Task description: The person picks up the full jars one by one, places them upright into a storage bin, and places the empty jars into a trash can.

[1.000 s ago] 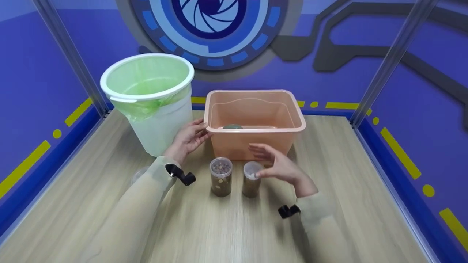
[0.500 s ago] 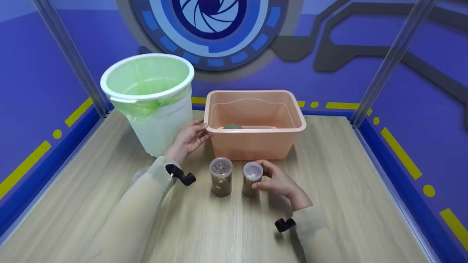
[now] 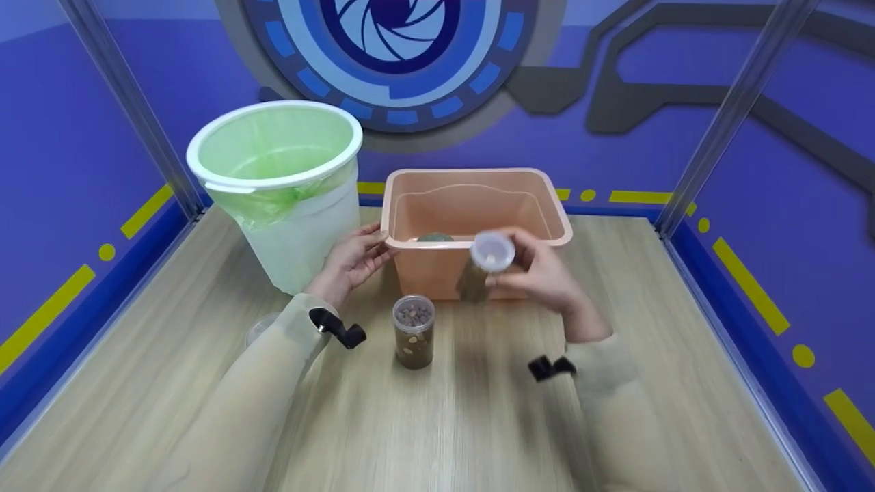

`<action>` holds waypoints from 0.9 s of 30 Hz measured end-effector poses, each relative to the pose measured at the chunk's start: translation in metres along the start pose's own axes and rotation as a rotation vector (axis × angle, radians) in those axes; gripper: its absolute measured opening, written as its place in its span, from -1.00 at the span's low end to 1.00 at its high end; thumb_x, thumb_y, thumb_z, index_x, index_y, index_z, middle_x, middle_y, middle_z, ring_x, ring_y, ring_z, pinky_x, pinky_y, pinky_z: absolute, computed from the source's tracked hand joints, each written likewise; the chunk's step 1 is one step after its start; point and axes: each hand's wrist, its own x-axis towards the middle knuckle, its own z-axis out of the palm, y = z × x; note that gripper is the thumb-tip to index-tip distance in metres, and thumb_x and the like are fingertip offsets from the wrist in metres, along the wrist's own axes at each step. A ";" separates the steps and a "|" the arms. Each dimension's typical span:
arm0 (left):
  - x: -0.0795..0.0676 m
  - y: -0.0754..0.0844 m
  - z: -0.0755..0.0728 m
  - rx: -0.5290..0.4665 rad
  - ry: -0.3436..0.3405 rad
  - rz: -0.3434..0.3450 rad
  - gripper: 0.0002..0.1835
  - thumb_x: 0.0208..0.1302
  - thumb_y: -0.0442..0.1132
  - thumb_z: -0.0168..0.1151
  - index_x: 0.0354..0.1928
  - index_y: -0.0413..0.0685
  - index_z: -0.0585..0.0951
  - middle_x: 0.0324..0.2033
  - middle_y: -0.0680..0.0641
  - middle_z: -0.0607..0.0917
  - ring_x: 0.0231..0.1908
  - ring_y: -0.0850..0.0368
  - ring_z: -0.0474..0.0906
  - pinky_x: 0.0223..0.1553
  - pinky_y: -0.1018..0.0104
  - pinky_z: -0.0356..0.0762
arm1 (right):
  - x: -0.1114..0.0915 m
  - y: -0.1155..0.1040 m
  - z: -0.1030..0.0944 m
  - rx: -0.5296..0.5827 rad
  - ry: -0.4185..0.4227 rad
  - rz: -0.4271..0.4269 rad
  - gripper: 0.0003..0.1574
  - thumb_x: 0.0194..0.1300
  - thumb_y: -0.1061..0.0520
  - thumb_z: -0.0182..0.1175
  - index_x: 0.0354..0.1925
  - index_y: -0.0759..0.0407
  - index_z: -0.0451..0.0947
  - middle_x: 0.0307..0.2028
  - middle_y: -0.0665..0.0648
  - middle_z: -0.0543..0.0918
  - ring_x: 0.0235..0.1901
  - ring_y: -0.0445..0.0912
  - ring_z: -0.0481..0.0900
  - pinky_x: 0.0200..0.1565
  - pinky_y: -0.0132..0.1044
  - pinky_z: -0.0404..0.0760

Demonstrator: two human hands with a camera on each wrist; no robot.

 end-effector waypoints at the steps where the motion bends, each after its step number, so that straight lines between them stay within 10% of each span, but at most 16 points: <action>1: 0.000 0.000 0.000 0.006 0.001 0.001 -0.48 0.40 -0.50 0.19 0.39 -0.25 0.48 0.19 -0.33 0.62 -0.20 0.04 0.66 -0.12 0.26 0.82 | 0.010 -0.008 -0.002 -0.013 0.039 -0.003 -0.25 0.01 0.69 0.25 0.19 0.38 0.48 -0.02 0.00 0.74 -0.02 -0.19 0.68 0.05 -0.40 0.69; 11: 0.000 0.001 0.000 -0.010 -0.001 -0.002 -0.48 0.40 -0.52 0.18 0.38 -0.26 0.48 0.26 -0.31 0.60 -0.11 0.00 0.66 0.05 0.16 0.78 | 0.097 0.000 -0.019 -0.450 0.237 0.244 -0.25 0.20 0.30 0.46 0.29 0.25 0.37 0.16 0.09 0.56 0.18 -0.07 0.56 0.14 -0.43 0.56; 27: 0.001 0.000 0.000 0.003 0.006 -0.006 -0.46 0.40 -0.53 0.17 0.41 -0.24 0.45 0.26 -0.31 0.59 0.26 -0.22 0.57 -0.01 0.21 0.80 | 0.130 0.055 -0.016 -0.872 -0.260 0.655 -0.39 0.37 0.07 0.27 0.29 0.30 0.44 0.21 0.38 0.56 0.12 0.17 0.51 0.20 0.03 0.56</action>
